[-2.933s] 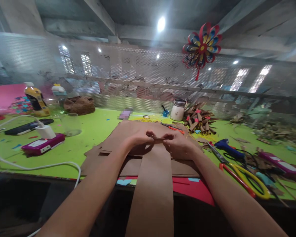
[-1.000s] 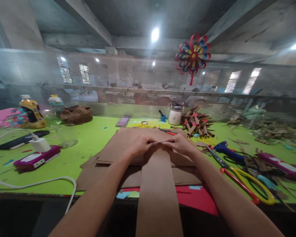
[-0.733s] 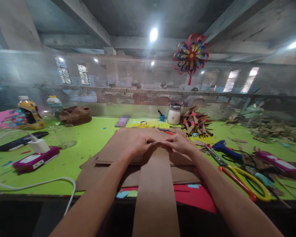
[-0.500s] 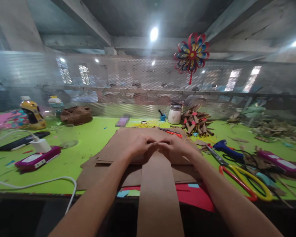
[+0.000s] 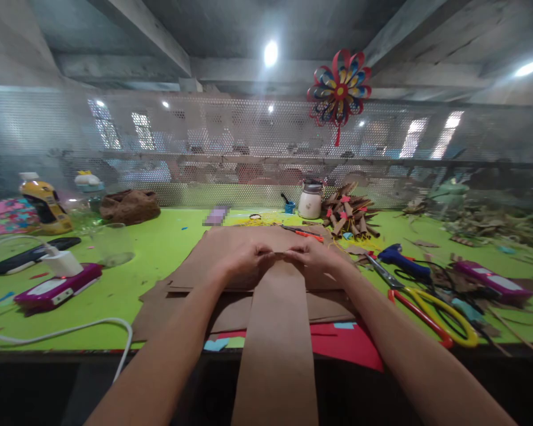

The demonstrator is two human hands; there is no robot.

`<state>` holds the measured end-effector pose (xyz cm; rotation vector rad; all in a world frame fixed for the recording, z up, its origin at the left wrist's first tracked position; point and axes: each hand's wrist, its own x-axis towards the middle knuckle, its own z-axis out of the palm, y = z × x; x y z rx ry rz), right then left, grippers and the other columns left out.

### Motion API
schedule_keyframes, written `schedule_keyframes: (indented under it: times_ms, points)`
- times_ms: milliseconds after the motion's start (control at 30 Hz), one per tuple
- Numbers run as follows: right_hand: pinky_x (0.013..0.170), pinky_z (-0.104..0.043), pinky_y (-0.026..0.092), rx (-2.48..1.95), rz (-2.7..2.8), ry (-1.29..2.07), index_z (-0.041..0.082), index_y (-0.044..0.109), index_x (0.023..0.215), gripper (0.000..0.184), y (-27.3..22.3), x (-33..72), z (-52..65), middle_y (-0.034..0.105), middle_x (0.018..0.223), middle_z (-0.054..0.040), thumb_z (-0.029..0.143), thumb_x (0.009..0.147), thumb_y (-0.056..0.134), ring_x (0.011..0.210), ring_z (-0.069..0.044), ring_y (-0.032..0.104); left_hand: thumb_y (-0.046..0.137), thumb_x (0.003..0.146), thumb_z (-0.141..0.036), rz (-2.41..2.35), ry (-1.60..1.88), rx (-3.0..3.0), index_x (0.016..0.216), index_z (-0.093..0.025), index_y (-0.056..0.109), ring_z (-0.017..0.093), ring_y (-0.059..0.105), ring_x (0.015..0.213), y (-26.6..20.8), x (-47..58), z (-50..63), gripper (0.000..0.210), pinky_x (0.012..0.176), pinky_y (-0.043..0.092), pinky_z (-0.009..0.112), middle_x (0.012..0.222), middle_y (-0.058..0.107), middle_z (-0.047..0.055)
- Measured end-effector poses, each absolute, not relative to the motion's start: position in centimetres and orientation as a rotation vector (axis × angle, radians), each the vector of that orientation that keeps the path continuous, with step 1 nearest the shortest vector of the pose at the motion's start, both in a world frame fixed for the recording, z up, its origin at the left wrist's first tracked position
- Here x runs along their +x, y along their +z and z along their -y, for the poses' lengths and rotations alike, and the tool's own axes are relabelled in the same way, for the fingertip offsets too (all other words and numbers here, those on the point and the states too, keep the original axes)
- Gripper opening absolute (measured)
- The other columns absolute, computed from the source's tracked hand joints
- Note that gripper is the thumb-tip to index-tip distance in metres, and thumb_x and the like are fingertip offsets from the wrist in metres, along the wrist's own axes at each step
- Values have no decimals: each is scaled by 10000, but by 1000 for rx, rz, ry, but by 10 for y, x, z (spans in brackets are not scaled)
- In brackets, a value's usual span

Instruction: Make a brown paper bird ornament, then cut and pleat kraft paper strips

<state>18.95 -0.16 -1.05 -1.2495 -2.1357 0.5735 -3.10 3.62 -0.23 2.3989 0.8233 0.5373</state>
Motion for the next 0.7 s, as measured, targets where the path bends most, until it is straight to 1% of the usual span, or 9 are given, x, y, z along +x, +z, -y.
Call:
schedule_keyframes:
  times_ms: [100,233,367,533,600,700]
  points:
    - [470,-213,263,-1264,2186,533,152,613,595,362,-10,190,2,505,496,17,448,788,534,494,-90,395,433,837,-422,-856,537,2364,658,-169,543,105,329,573,-1,-32,-29,328,534,242,248,597,436,-14]
    - [482,-209,288,-1265,2201,585,148,595,645,363,-7,194,3,511,533,17,436,828,471,497,-87,411,434,836,-412,-826,478,2301,636,-172,524,104,320,555,1,-33,-31,325,524,232,254,568,421,-14]
    - [490,-214,301,-1290,2194,566,149,552,620,364,-4,201,3,502,514,20,431,832,462,488,-90,421,451,827,-401,-796,408,2302,673,-171,543,106,347,560,-3,-34,-47,292,531,258,245,573,439,-13]
    - [499,-217,326,-1288,2173,643,155,513,593,403,-3,207,1,500,498,19,475,831,453,467,-87,426,443,821,-428,-779,369,2242,623,-166,499,106,378,550,-8,-38,-61,333,555,300,248,566,440,-16]
    - [502,-217,333,-1277,2156,679,156,514,594,422,-3,207,2,497,495,18,499,830,446,470,-88,433,451,814,-411,-803,382,2262,602,-168,491,108,385,557,-7,-39,-62,325,565,299,247,563,442,-17]
    - [518,-222,348,-1273,2118,680,155,581,662,382,-3,203,6,532,548,9,490,815,478,514,-96,456,456,803,-377,-836,424,2317,593,-171,492,110,388,561,-4,-40,-61,297,560,288,245,561,447,-18]
